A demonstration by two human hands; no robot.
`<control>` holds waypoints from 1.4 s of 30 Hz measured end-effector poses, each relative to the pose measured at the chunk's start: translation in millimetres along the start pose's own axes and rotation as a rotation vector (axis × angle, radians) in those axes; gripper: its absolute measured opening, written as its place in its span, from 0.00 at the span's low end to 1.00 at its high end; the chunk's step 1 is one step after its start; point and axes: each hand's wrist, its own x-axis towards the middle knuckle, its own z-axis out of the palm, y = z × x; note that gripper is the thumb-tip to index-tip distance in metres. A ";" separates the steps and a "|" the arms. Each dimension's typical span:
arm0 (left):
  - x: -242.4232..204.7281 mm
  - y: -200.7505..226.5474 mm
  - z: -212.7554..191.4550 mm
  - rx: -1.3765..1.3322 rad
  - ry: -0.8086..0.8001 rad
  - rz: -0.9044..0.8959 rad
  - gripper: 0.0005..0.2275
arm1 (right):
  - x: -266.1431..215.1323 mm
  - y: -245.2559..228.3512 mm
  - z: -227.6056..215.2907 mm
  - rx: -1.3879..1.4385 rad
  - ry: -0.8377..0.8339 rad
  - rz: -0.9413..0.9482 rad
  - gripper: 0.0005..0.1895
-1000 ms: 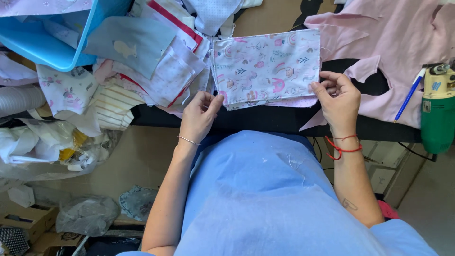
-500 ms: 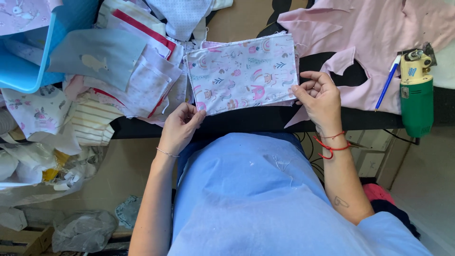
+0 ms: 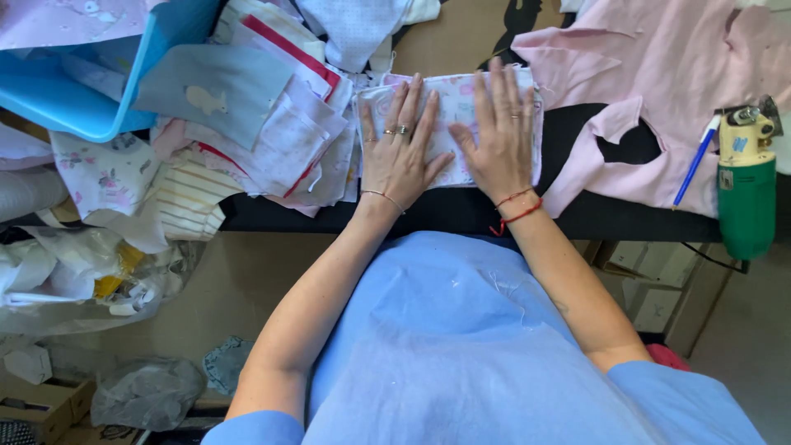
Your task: Sorting and inspecting small fabric scraps on a work table in a sewing factory.
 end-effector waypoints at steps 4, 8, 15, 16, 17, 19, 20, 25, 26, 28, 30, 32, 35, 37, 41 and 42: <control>-23.0 -25.2 10.5 0.023 -0.017 -0.117 0.35 | -6.4 13.8 -5.0 -0.043 0.008 0.088 0.36; -40.9 -37.2 14.6 -0.192 0.124 -0.147 0.35 | -15.4 34.1 -0.3 0.150 0.038 0.130 0.30; -21.4 -48.6 -16.4 -0.770 0.480 -0.323 0.11 | -21.3 42.8 -16.5 0.473 0.238 0.087 0.17; -18.3 -52.9 -15.4 -0.770 0.480 -0.323 0.11 | -18.9 42.8 -18.7 0.473 0.238 0.087 0.17; -15.4 -57.1 -14.5 -0.756 0.402 -0.381 0.10 | -16.6 42.8 -21.1 0.505 0.258 0.094 0.15; -9.0 -62.2 -13.1 -0.743 0.323 -0.434 0.10 | -12.2 46.1 -22.1 0.535 0.280 0.104 0.14; -5.8 -63.4 -12.8 -0.685 0.277 -0.446 0.07 | -9.6 49.3 -20.4 0.519 0.287 0.087 0.12; 1.6 -60.2 -20.6 -0.579 0.272 -0.480 0.04 | -0.4 53.8 -15.3 0.492 0.306 0.123 0.12; 0.5 -58.5 -23.0 -0.615 0.350 -0.402 0.03 | 0.1 53.2 -15.4 0.524 0.331 0.134 0.10; -2.5 -54.9 -30.1 -0.652 0.431 -0.316 0.03 | -0.1 48.6 -20.1 0.552 0.362 0.144 0.08; -5.8 -49.6 -38.3 -0.740 0.458 -0.263 0.02 | -2.5 42.1 -29.7 0.599 0.364 0.192 0.04; -5.9 -48.2 -34.9 -0.874 0.458 -0.287 0.03 | -6.1 56.8 -19.7 0.627 0.394 0.271 0.04; -6.3 -45.0 -45.0 -1.071 0.488 -0.292 0.02 | -9.4 67.2 -28.5 0.802 0.427 0.352 0.05; -7.2 -44.2 -62.0 -1.135 0.524 -0.266 0.01 | -8.1 54.9 -57.0 0.946 0.434 0.351 0.05; -15.7 -42.8 -85.0 -0.978 0.663 0.098 0.02 | -18.8 34.7 -105.4 0.995 0.505 0.148 0.09; -18.3 -43.6 -86.0 -0.831 0.671 0.181 0.04 | -23.6 37.7 -106.8 0.934 0.476 0.098 0.11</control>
